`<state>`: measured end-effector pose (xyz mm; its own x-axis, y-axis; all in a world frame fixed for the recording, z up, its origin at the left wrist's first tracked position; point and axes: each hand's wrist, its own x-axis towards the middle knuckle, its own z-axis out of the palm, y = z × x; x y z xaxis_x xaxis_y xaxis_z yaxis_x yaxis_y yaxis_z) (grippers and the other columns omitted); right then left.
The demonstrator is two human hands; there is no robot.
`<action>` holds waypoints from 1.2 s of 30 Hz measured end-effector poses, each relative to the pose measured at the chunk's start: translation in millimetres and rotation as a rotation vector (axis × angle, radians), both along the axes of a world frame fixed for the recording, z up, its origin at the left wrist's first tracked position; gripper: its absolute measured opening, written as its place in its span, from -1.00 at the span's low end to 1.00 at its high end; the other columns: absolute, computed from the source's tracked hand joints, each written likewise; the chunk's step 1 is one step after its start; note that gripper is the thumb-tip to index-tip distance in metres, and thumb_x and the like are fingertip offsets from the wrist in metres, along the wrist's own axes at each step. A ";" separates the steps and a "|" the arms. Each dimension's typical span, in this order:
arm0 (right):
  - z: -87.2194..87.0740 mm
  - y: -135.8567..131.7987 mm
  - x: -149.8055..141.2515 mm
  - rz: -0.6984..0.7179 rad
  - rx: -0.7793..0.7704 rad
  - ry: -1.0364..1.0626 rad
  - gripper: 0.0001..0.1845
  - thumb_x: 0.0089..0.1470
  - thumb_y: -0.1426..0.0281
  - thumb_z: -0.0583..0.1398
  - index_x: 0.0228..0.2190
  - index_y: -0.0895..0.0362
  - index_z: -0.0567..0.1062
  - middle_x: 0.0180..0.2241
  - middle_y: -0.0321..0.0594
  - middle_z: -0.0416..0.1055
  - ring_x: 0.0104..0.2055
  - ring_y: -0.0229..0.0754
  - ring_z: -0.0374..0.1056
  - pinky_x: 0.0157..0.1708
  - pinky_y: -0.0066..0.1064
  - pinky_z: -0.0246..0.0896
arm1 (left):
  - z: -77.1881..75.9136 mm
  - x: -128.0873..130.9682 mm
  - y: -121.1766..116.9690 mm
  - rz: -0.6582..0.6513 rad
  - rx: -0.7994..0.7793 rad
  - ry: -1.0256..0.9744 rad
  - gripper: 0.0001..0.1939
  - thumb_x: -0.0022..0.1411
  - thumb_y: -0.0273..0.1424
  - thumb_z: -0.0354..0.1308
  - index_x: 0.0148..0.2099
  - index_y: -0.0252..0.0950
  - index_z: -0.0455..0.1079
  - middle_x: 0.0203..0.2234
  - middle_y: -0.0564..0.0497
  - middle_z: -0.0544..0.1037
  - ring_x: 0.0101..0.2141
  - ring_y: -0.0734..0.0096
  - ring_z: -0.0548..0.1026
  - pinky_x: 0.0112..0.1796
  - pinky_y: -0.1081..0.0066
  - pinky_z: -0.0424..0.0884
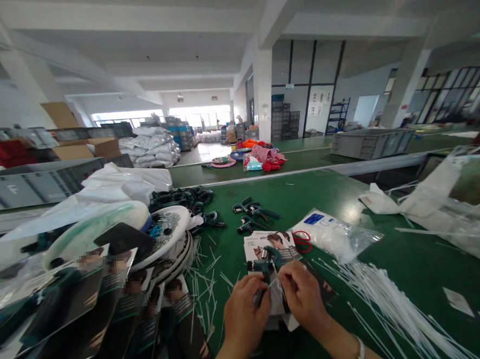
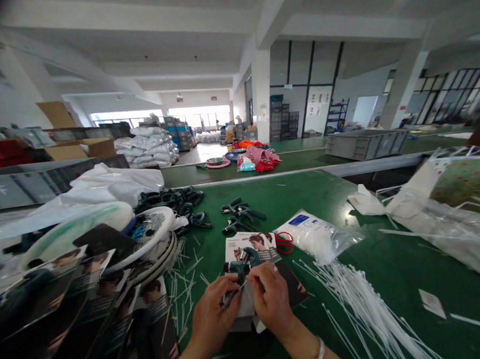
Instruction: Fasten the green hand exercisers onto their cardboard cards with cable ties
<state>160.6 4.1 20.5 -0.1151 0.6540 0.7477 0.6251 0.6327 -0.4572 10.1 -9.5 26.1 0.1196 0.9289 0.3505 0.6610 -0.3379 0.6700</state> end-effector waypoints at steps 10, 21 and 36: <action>4.4 2.7 -1.5 0.300 -0.356 0.024 -0.78 0.19 0.37 -0.04 -0.40 0.11 0.36 -0.43 -0.27 0.37 -0.36 -0.26 0.28 -0.33 -0.44 0.15 | -27.4 -13.8 -4.6 0.099 0.026 0.014 -0.77 0.18 -0.33 0.01 -0.15 -0.24 0.41 -0.32 -0.06 0.51 -0.27 0.27 0.44 -0.25 0.27 0.39; -2.2 -13.4 6.9 0.287 -0.166 -0.493 -0.79 0.11 0.47 -0.03 -0.48 0.13 0.35 -0.48 -0.18 0.38 -0.41 -0.18 0.19 -0.36 -0.32 0.05 | -27.0 -7.8 -2.2 0.177 -0.116 -0.064 -0.74 0.12 -0.20 0.07 -0.19 -0.21 0.41 -0.34 0.01 0.49 -0.36 0.36 0.44 -0.32 0.38 0.36; -8.6 -18.7 7.8 0.282 -0.098 -0.247 -0.83 0.14 0.48 -0.03 -0.43 0.12 0.31 -0.45 -0.23 0.39 -0.38 -0.21 0.25 -0.30 -0.35 0.13 | -22.4 -1.6 2.6 0.214 -0.069 0.143 -0.71 0.21 -0.18 -0.06 -0.25 -0.24 0.38 -0.37 -0.01 0.51 -0.29 0.31 0.45 -0.31 0.38 0.32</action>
